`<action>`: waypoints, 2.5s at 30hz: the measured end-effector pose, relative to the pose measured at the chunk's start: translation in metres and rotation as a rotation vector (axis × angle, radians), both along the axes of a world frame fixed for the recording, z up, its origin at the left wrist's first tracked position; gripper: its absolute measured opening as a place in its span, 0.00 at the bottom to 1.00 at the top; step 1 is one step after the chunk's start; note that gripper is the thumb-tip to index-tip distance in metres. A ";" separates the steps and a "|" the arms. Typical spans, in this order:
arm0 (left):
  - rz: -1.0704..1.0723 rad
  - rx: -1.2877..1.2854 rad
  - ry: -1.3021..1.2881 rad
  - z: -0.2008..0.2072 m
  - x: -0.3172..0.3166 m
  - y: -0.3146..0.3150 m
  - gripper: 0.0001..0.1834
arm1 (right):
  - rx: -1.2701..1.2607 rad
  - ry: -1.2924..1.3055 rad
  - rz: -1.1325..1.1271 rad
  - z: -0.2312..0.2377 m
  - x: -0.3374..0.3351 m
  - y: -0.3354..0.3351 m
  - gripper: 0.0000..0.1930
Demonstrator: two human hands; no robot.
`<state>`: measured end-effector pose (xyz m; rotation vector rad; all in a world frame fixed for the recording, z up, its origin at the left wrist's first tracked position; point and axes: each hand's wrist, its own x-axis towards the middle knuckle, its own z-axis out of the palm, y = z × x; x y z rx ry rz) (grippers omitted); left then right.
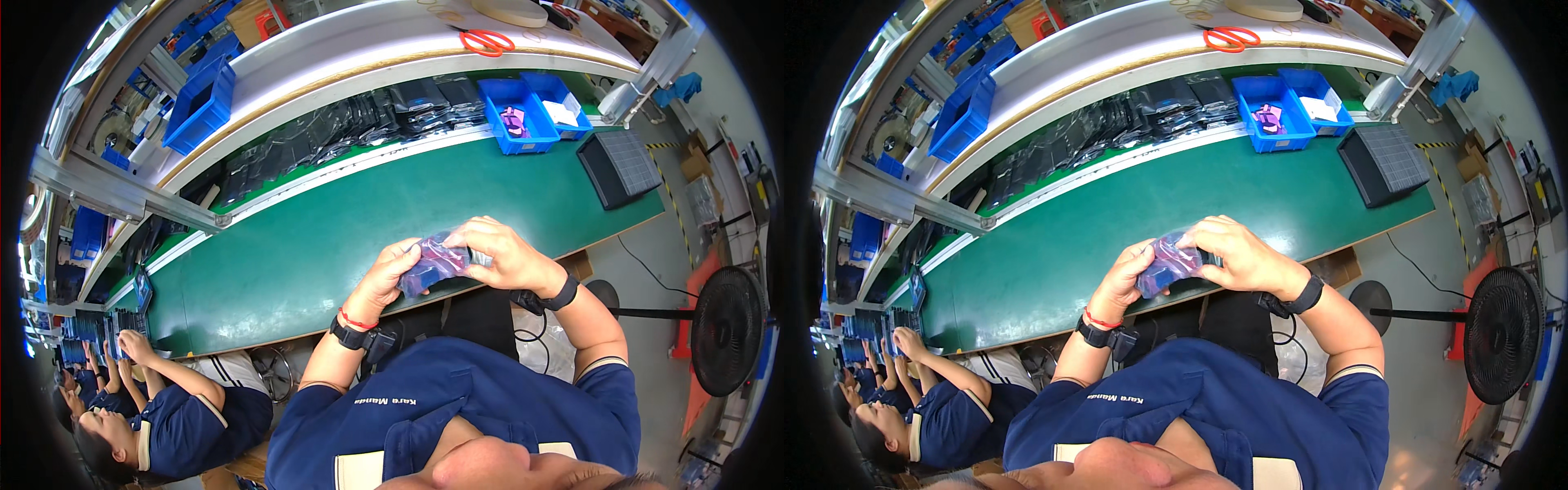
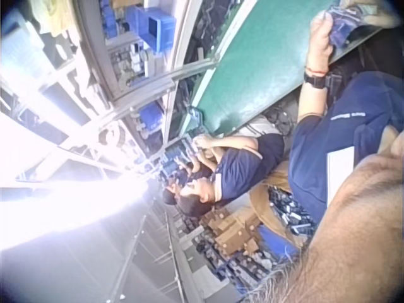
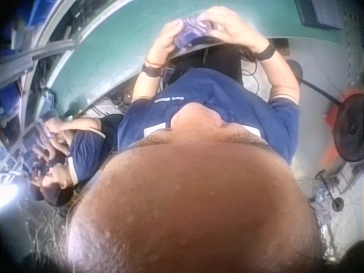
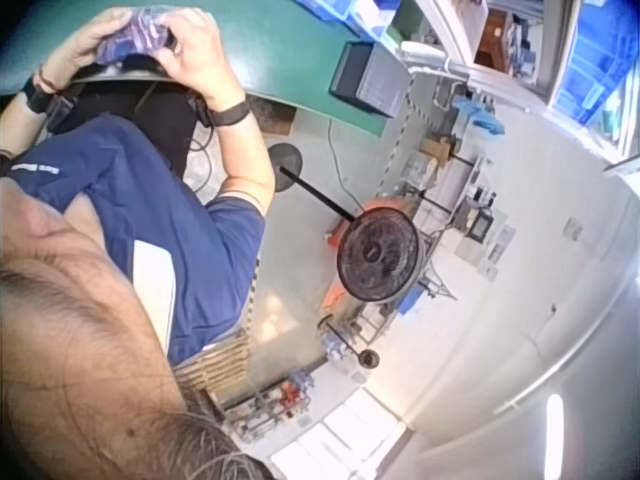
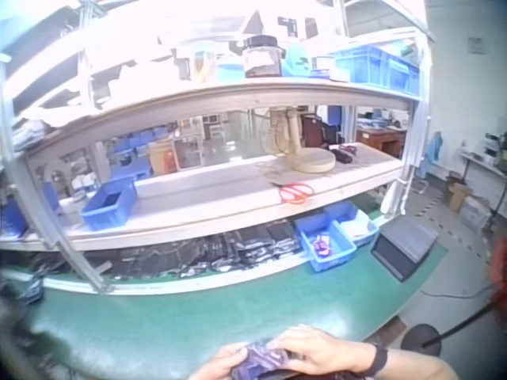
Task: The person places phone cases on a table, inserts cards into them, and puts the cases into plastic bags. They then use scissors to open a small bag and place its contents into the cases.
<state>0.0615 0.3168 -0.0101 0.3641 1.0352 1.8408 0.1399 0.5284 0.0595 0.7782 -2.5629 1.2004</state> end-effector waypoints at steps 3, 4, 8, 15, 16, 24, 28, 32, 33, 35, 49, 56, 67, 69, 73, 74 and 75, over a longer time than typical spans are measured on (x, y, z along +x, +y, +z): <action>-0.013 0.004 0.009 -0.001 -0.002 0.001 0.30 | 0.029 -0.029 -0.007 0.004 0.000 0.000 0.20; -0.018 0.005 0.010 -0.001 -0.003 0.002 0.31 | 0.028 -0.029 -0.009 0.003 -0.001 0.000 0.20; 0.046 0.038 -0.016 0.003 0.001 0.003 0.24 | -0.018 -0.015 0.039 0.002 -0.001 0.002 0.22; -0.163 0.030 0.089 0.014 -0.006 -0.001 0.26 | 0.082 -0.069 0.144 0.015 -0.005 0.003 0.24; -0.213 0.018 0.099 0.017 -0.006 -0.001 0.27 | 0.081 -0.071 0.140 0.017 -0.005 0.002 0.24; -0.319 0.009 0.175 0.011 -0.009 -0.006 0.34 | 0.240 -0.007 0.190 0.016 -0.004 -0.002 0.19; -0.335 -0.043 0.159 0.011 -0.013 -0.013 0.33 | 0.166 0.032 0.172 0.012 -0.003 0.002 0.18; -0.295 -0.052 0.078 0.013 -0.015 -0.011 0.31 | 0.188 0.071 0.121 0.007 -0.007 0.007 0.16; -0.309 -0.031 0.045 0.012 -0.015 -0.010 0.30 | 0.084 0.037 0.113 0.006 -0.009 0.005 0.16; -0.321 -0.009 0.014 0.012 -0.016 -0.009 0.29 | -0.020 0.005 0.106 0.002 -0.009 0.006 0.16; -0.731 -0.786 0.136 0.110 -0.057 0.043 0.34 | -1.185 -0.521 0.150 -0.109 -0.011 -0.013 0.29; -0.780 -0.803 0.151 0.126 -0.069 0.068 0.30 | -1.449 -0.436 0.137 -0.101 0.002 0.007 0.27; -0.770 -0.747 0.162 0.125 -0.055 0.076 0.28 | -1.262 -0.361 0.035 -0.092 0.006 0.004 0.24; -0.678 -0.738 0.131 0.125 -0.054 0.073 0.27 | -1.305 -0.314 0.014 -0.087 0.010 0.013 0.22; -0.609 -0.840 0.024 0.114 -0.063 0.063 0.27 | -1.342 -0.333 -0.046 -0.089 0.013 0.023 0.22; -0.612 -0.837 0.021 0.115 -0.062 0.064 0.27 | -1.126 -0.331 -0.067 -0.082 0.014 0.022 0.23; -0.609 -0.824 -0.002 0.116 -0.060 0.064 0.27 | -1.124 -0.400 -0.065 -0.078 0.014 0.020 0.26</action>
